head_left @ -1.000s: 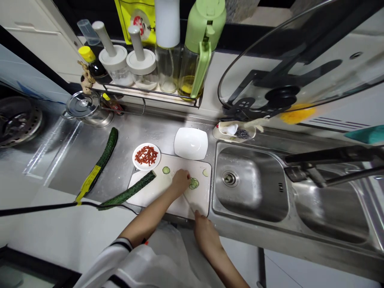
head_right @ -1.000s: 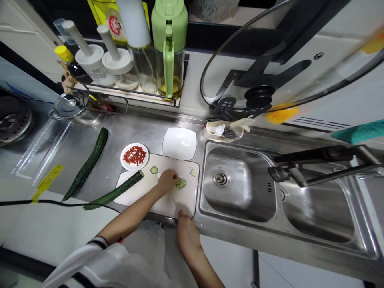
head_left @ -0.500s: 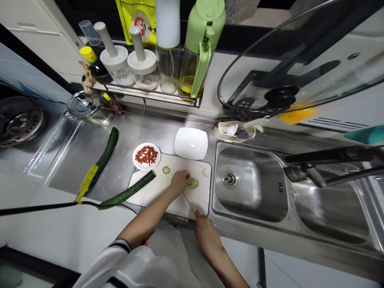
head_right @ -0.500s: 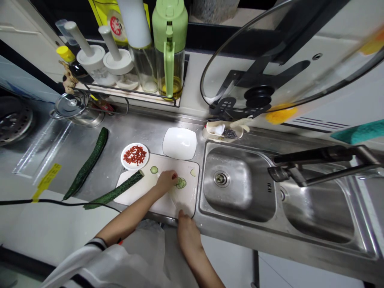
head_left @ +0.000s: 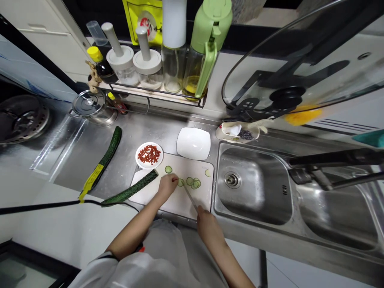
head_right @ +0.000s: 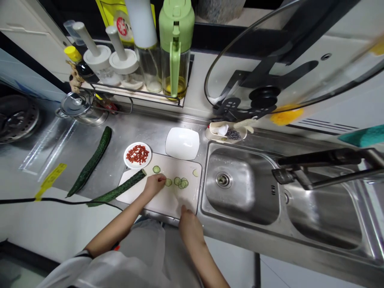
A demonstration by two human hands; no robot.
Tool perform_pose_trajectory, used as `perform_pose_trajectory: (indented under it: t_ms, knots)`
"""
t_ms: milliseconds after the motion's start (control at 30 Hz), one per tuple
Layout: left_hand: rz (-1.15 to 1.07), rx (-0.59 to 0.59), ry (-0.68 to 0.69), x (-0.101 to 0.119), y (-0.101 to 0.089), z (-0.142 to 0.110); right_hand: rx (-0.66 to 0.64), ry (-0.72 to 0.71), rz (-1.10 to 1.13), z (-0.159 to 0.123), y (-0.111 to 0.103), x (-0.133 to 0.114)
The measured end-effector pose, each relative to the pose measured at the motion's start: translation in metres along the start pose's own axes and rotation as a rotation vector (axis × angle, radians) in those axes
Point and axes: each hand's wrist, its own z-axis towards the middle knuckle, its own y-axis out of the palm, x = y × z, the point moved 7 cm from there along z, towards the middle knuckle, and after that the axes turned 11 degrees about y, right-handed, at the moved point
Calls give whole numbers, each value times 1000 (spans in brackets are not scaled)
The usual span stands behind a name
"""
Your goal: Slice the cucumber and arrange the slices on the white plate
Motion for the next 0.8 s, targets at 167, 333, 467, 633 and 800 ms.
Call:
perform_pose_trajectory:
  t_ms: [167, 333, 467, 633, 800]
  knots:
    - [69, 3, 11, 1, 1, 1, 20, -30, -26, 8, -1, -10]
    - [80, -7, -15, 0, 3, 0, 27, -33, -33, 9, -1, -10]
    - [77, 1, -14, -1, 3, 1, 40, -46, -45, 11, 0, -12]
    - [79, -13, -33, -1, 4, 1, 37, -51, -51, 12, 1, -14]
    - [79, -20, -28, 1, 2, 1, 42, -41, -66, 13, 0, -14]
